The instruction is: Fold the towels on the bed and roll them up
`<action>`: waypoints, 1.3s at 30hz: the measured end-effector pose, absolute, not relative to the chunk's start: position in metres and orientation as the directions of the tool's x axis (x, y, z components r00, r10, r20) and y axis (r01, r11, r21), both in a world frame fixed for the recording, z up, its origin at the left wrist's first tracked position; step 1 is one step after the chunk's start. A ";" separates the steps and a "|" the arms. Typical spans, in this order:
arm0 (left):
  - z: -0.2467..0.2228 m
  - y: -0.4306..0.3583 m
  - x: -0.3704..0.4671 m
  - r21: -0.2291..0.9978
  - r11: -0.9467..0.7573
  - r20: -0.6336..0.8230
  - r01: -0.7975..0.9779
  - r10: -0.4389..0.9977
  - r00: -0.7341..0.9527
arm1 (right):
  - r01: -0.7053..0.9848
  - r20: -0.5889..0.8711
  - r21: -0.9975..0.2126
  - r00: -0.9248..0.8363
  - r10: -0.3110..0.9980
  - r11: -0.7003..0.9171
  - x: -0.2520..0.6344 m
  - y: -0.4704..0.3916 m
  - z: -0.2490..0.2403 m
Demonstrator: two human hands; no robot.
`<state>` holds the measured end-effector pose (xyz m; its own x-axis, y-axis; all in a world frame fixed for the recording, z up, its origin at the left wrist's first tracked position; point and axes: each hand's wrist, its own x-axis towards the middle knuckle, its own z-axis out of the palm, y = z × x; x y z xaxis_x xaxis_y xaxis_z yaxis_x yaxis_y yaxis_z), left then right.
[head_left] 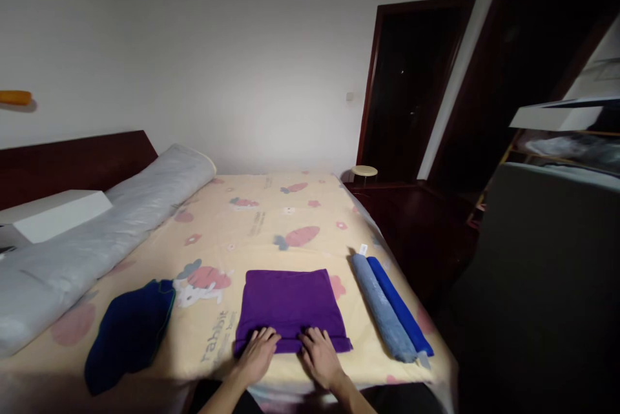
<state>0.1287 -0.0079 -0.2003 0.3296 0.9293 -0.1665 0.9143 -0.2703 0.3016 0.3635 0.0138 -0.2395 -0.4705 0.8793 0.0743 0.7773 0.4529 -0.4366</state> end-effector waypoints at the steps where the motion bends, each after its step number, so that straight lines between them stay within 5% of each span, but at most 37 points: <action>1: -0.199 -0.007 0.120 0.284 -0.248 -0.165 0.926 0.939 0.302 | 0.811 0.100 -0.409 -0.417 0.904 0.419 0.370 0.015 -0.243; 7: -0.196 -0.005 0.085 0.194 -0.142 -0.101 0.971 0.981 0.164 | 0.894 0.226 -0.336 -0.230 0.947 0.297 0.401 0.022 -0.254; 12: -0.196 -0.006 0.126 0.258 -0.305 0.003 0.917 0.949 0.315 | 0.760 0.202 -0.432 -0.444 0.873 0.486 0.378 0.012 -0.228; 19: -0.210 -0.009 0.141 0.373 -0.335 -0.175 0.866 0.891 0.420 | 0.689 -0.009 -0.510 -0.604 0.797 0.516 0.347 0.016 -0.219; 28: -0.213 -0.006 0.074 0.237 -0.141 -0.134 0.961 0.975 0.176 | 0.924 -0.013 -0.327 -0.213 0.977 0.197 0.404 0.045 -0.235; 35: -0.217 -0.007 0.129 0.331 -0.381 -0.025 0.863 0.911 0.411 | 0.708 -0.010 -0.485 -0.592 0.806 0.514 0.363 0.027 -0.217; 39: -0.217 -0.001 0.151 0.328 -0.359 -0.034 0.874 0.920 0.391 | 0.644 -0.032 -0.525 -0.668 0.743 0.556 0.339 0.031 -0.218</action>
